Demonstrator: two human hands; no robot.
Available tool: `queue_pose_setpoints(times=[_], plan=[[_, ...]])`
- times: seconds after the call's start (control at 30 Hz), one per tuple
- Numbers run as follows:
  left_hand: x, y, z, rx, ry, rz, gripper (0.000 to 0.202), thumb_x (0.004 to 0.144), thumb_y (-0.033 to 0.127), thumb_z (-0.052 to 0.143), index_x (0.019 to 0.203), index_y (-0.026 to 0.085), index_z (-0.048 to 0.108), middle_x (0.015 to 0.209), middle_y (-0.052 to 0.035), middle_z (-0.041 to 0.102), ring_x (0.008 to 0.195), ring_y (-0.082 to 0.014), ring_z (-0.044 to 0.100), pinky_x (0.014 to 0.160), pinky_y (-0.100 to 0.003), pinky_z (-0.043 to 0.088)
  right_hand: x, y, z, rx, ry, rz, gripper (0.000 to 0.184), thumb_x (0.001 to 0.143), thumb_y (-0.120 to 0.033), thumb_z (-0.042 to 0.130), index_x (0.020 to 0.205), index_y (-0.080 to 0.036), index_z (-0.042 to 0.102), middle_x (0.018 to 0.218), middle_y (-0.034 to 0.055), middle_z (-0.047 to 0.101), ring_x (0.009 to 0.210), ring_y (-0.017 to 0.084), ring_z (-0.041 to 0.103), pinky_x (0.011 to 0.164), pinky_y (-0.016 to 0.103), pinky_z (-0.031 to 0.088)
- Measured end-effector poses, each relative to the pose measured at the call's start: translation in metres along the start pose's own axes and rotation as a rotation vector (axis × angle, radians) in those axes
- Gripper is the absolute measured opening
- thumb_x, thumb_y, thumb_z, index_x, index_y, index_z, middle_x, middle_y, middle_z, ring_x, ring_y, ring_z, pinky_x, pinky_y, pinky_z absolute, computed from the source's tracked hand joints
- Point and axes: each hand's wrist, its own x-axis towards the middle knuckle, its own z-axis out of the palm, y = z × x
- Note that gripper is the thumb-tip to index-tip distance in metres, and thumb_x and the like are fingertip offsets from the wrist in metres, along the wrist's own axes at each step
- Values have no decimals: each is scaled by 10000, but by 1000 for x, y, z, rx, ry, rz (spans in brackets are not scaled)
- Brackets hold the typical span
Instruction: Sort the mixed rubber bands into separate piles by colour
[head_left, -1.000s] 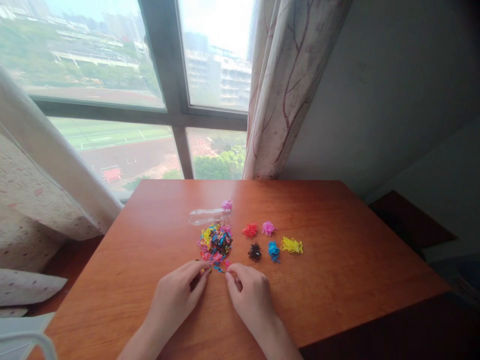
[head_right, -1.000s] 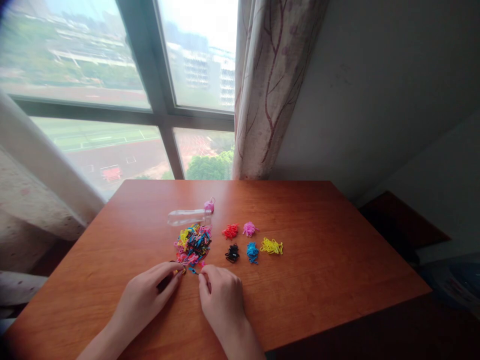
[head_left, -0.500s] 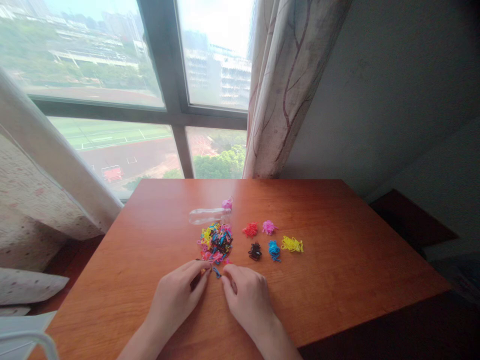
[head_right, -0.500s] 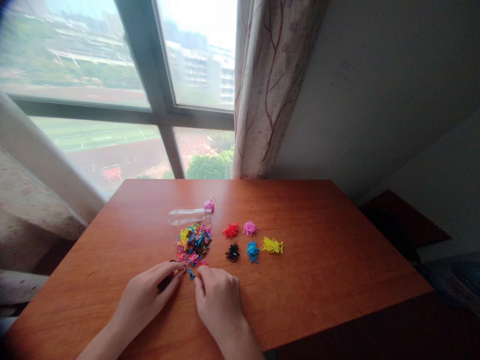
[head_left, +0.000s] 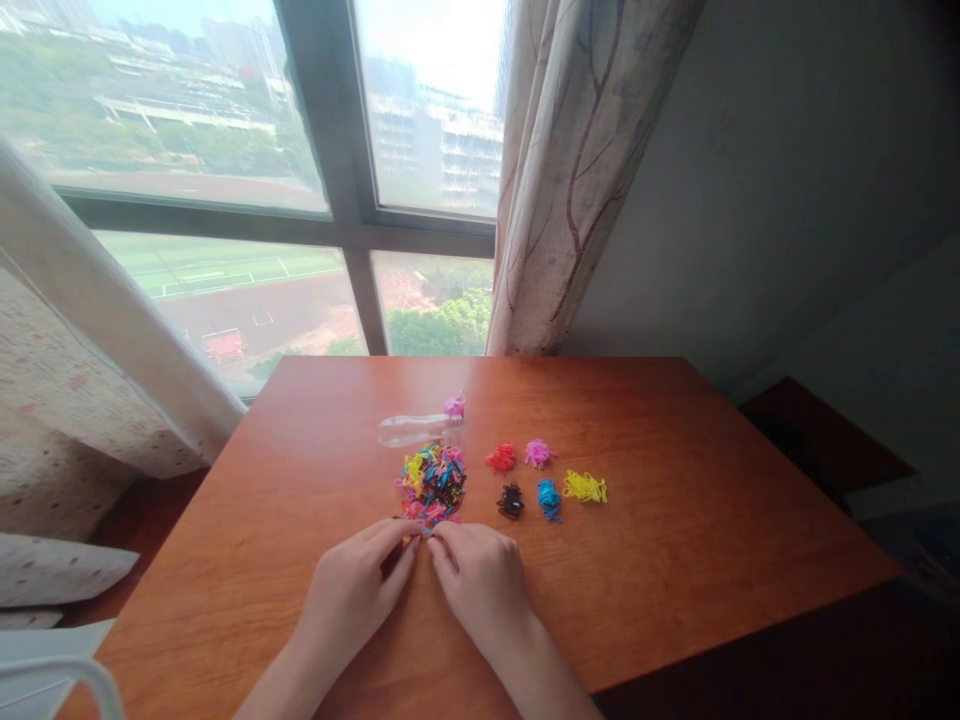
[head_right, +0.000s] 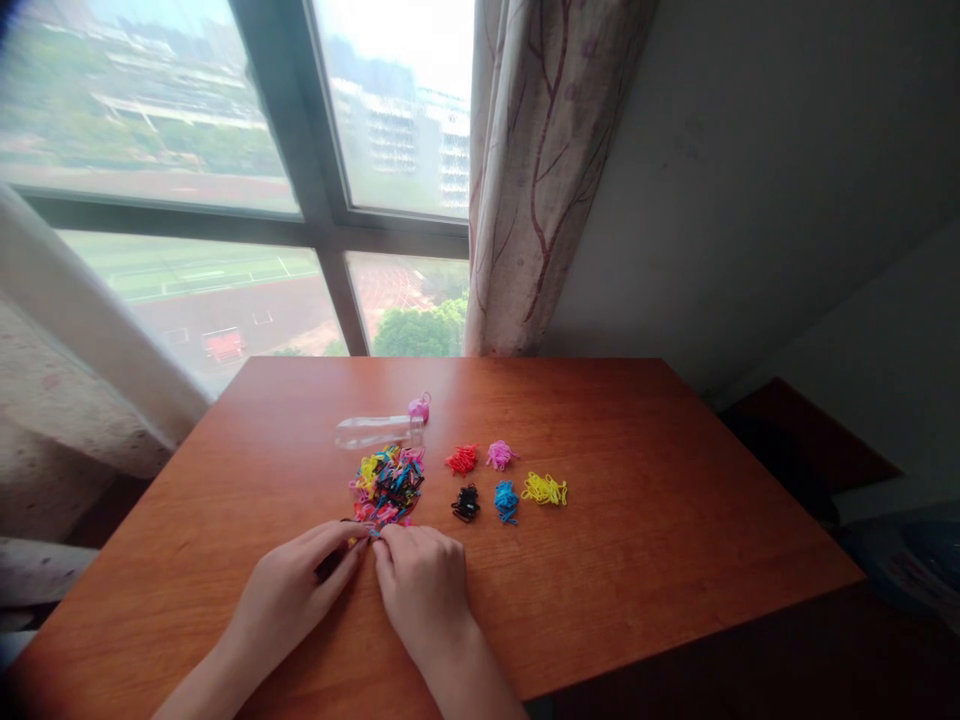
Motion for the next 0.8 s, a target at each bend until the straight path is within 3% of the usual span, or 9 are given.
queue_pose_setpoints(times=[0.27,0.4,0.6,0.8], plan=[[2,3,-3,-14,31,-9,219,911,289,489,997,233,683,882,-11,746,760,-157,707,691,-241,540,4,1,0,208,70,64,126,886,-201,567,874,-242,685,720,-15,682,635,146,602,618,237,343],[2,4,-3,-36,49,1,220,911,303,499,991,234,692,860,-12,742,724,-150,698,666,-230,533,7,1,1,383,92,137,156,879,-246,562,876,-225,717,599,-30,591,536,122,506,572,230,332],[4,7,-1,-92,80,16,243,893,314,547,1068,229,693,739,5,707,587,-123,631,581,-208,503,11,-2,0,731,15,295,185,851,-292,588,822,-182,735,526,-59,448,486,92,378,495,215,289],[9,11,-3,-193,84,46,196,887,251,534,924,191,716,701,-5,689,584,-115,619,582,-199,500,11,-2,1,903,-39,390,204,824,-324,619,808,-154,730,526,-64,416,498,86,348,480,208,275]])
